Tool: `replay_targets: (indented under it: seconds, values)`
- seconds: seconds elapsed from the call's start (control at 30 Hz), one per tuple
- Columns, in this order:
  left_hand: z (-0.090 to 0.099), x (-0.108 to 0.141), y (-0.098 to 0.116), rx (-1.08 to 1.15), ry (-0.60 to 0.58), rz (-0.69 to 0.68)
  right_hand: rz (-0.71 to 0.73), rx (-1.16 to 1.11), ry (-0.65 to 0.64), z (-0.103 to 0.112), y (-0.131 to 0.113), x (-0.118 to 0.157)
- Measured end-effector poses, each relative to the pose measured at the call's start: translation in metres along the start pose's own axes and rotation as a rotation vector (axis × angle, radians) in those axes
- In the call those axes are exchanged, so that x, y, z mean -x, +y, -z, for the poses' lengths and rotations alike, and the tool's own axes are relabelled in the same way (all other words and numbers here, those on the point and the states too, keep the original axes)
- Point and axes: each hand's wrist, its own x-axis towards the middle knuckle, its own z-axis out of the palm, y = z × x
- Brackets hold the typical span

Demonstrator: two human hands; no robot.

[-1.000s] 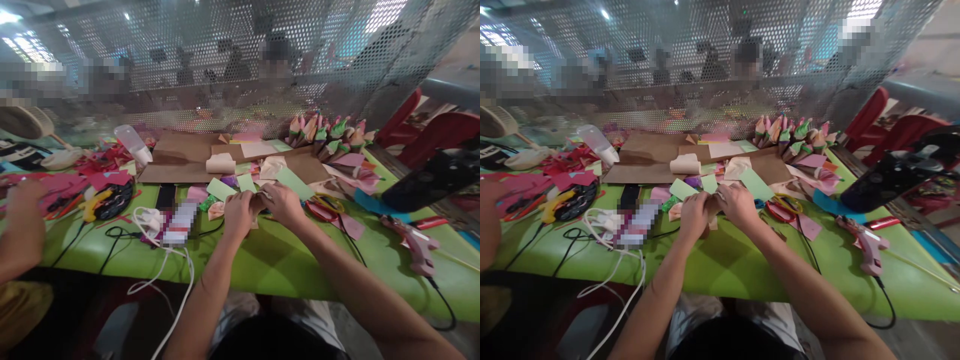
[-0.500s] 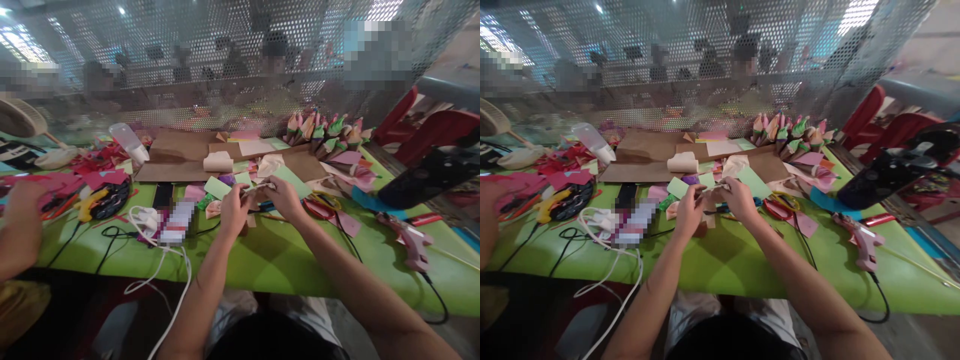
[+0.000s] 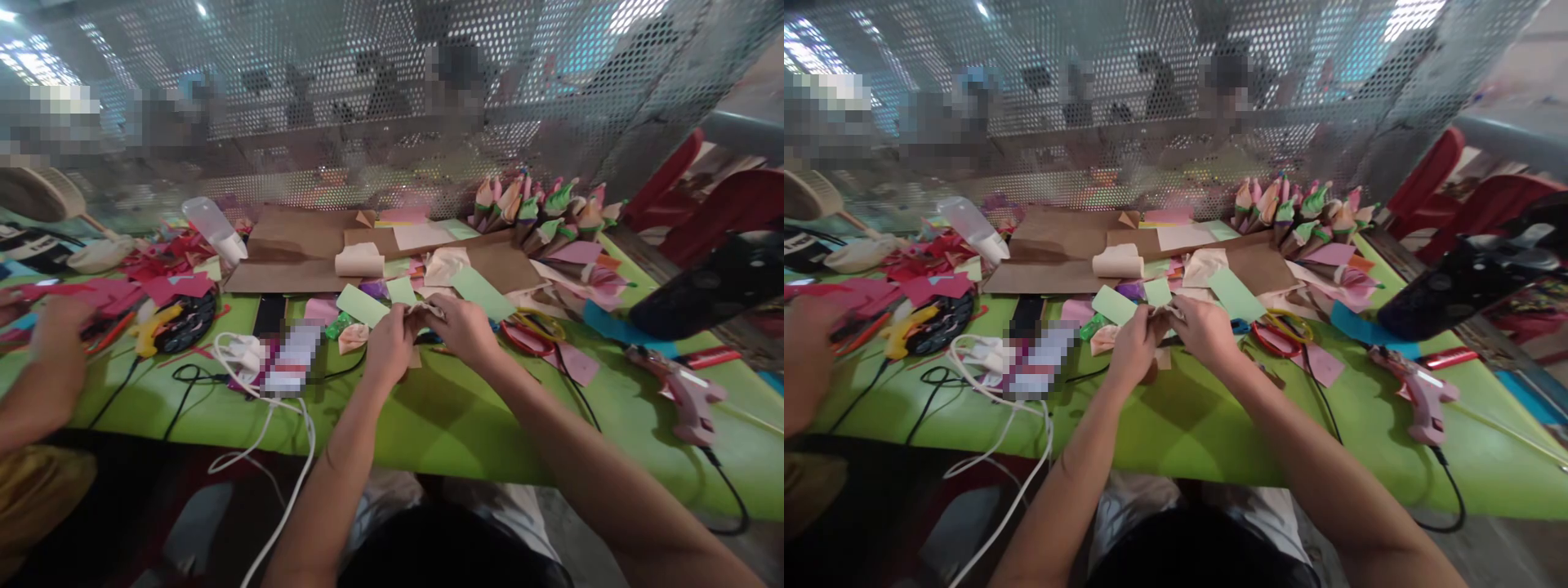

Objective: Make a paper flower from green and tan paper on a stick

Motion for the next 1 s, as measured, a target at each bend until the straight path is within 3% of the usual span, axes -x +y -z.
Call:
replay_targets:
  seconds: [0.17,0.33,0.73,0.83,0.93,1.0]
  values:
    - [0.0,-0.002,0.003,-0.125,-0.072,0.013,0.083,0.199,0.022,-0.007,-0.004,0.003]
    - [-0.001,-0.003,0.004,-0.139,-0.008,-0.029,0.187,0.203,0.077,-0.009,-0.005,0.004]
    - [0.002,0.0,0.004,-0.172,0.055,-0.058,0.155,0.085,0.093,-0.014,-0.007,0.001]
    - [-0.001,0.005,0.014,-0.168,0.017,-0.093,0.133,0.037,0.104,-0.014,0.0,-0.002]
    - [-0.007,0.012,0.029,-0.117,-0.035,-0.229,0.066,-0.034,0.132,-0.009,0.014,-0.009]
    - [-0.009,0.013,0.034,-0.032,-0.038,-0.219,0.022,-0.096,0.15,-0.004,0.023,-0.013]
